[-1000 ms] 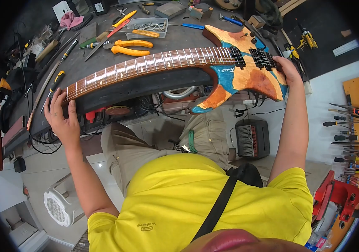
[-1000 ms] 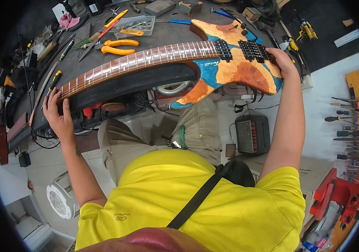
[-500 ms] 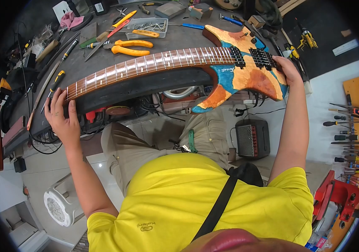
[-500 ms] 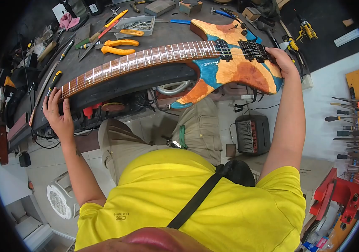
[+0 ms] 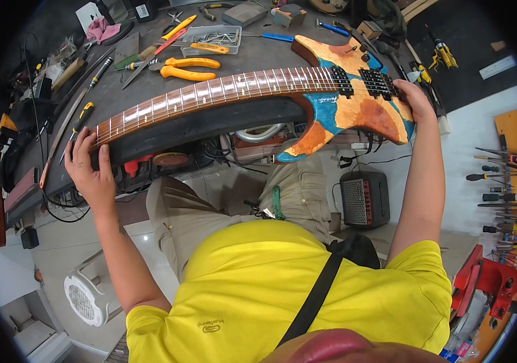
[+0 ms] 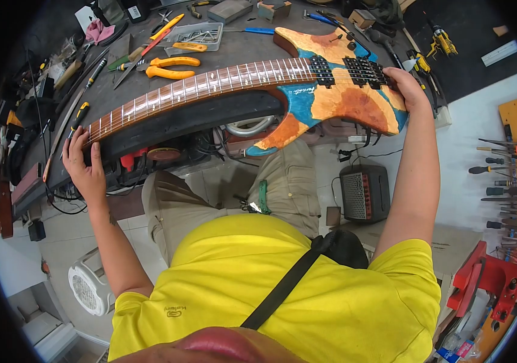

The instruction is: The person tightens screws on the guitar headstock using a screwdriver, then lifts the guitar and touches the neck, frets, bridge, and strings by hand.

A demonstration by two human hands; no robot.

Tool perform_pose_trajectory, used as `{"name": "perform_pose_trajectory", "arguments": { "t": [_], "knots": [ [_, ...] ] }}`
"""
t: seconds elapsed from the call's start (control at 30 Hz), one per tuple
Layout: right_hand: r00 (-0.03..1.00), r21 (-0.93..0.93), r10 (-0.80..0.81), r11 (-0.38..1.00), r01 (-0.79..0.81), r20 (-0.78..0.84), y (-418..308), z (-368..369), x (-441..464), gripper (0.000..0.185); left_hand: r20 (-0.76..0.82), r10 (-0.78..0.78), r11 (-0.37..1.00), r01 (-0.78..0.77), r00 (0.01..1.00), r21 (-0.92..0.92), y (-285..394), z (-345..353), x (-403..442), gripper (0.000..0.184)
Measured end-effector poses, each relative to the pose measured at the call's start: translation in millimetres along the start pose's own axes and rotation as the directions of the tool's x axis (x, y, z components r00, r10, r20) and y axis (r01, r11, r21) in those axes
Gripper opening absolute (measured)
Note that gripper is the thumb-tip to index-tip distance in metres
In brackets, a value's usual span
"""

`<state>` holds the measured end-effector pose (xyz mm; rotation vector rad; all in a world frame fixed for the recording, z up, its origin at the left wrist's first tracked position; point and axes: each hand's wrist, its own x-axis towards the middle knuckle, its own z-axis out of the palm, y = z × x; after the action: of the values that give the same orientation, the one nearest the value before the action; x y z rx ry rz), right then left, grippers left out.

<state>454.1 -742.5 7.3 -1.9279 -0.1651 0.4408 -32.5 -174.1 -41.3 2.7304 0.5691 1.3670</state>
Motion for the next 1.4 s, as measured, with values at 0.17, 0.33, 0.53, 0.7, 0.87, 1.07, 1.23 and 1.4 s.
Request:
{"name": "perform_pose_trajectory", "arguments": {
  "t": [0.17, 0.33, 0.53, 0.7, 0.87, 1.07, 1.23, 1.4],
  "knots": [
    [1.000, -0.035, -0.025, 0.999, 0.025, -0.016, -8, 11, -8, 0.026, -0.010, -0.020, 0.999, 0.020, 1.000, -0.026, 2, 1, 0, 0.030],
    [0.999, -0.012, 0.026, 1.000, -0.026, -0.040, 2, -1, 5, 0.027, 0.013, 0.012, 1.000, -0.012, 1.000, 0.014, 2, -1, 2, 0.028],
    [0.998, -0.007, 0.031, 0.999, -0.031, -0.060, -5, 8, -3, 0.025, 0.021, -0.016, 0.998, 0.017, 1.000, -0.054, 0, 0, 0, 0.030],
    [1.000, -0.006, 0.004, 1.000, -0.004, -0.006, -4, 6, -5, 0.024, 0.040, 0.034, 0.999, -0.034, 0.999, 0.003, -3, -1, 2, 0.031],
    [1.000, -0.055, -0.012, 0.998, 0.010, -0.024, -9, 9, -8, 0.022, 0.034, 0.046, 0.999, -0.047, 0.998, 0.001, -2, -1, 3, 0.031],
    [1.000, -0.011, 0.006, 1.000, -0.006, -0.015, -11, 11, -13, 0.025, 0.043, 0.033, 0.999, -0.033, 0.999, 0.010, -4, 1, 1, 0.029],
    [0.998, -0.004, 0.019, 1.000, -0.020, -0.067, -12, 14, -13, 0.025, 0.008, 0.013, 1.000, -0.013, 1.000, -0.028, 4, -1, 4, 0.028],
    [1.000, -0.014, -0.003, 1.000, 0.002, -0.029, -3, 4, -6, 0.027, 0.025, 0.038, 0.999, -0.037, 0.999, -0.008, 1, -1, 4, 0.027]
  ]
}}
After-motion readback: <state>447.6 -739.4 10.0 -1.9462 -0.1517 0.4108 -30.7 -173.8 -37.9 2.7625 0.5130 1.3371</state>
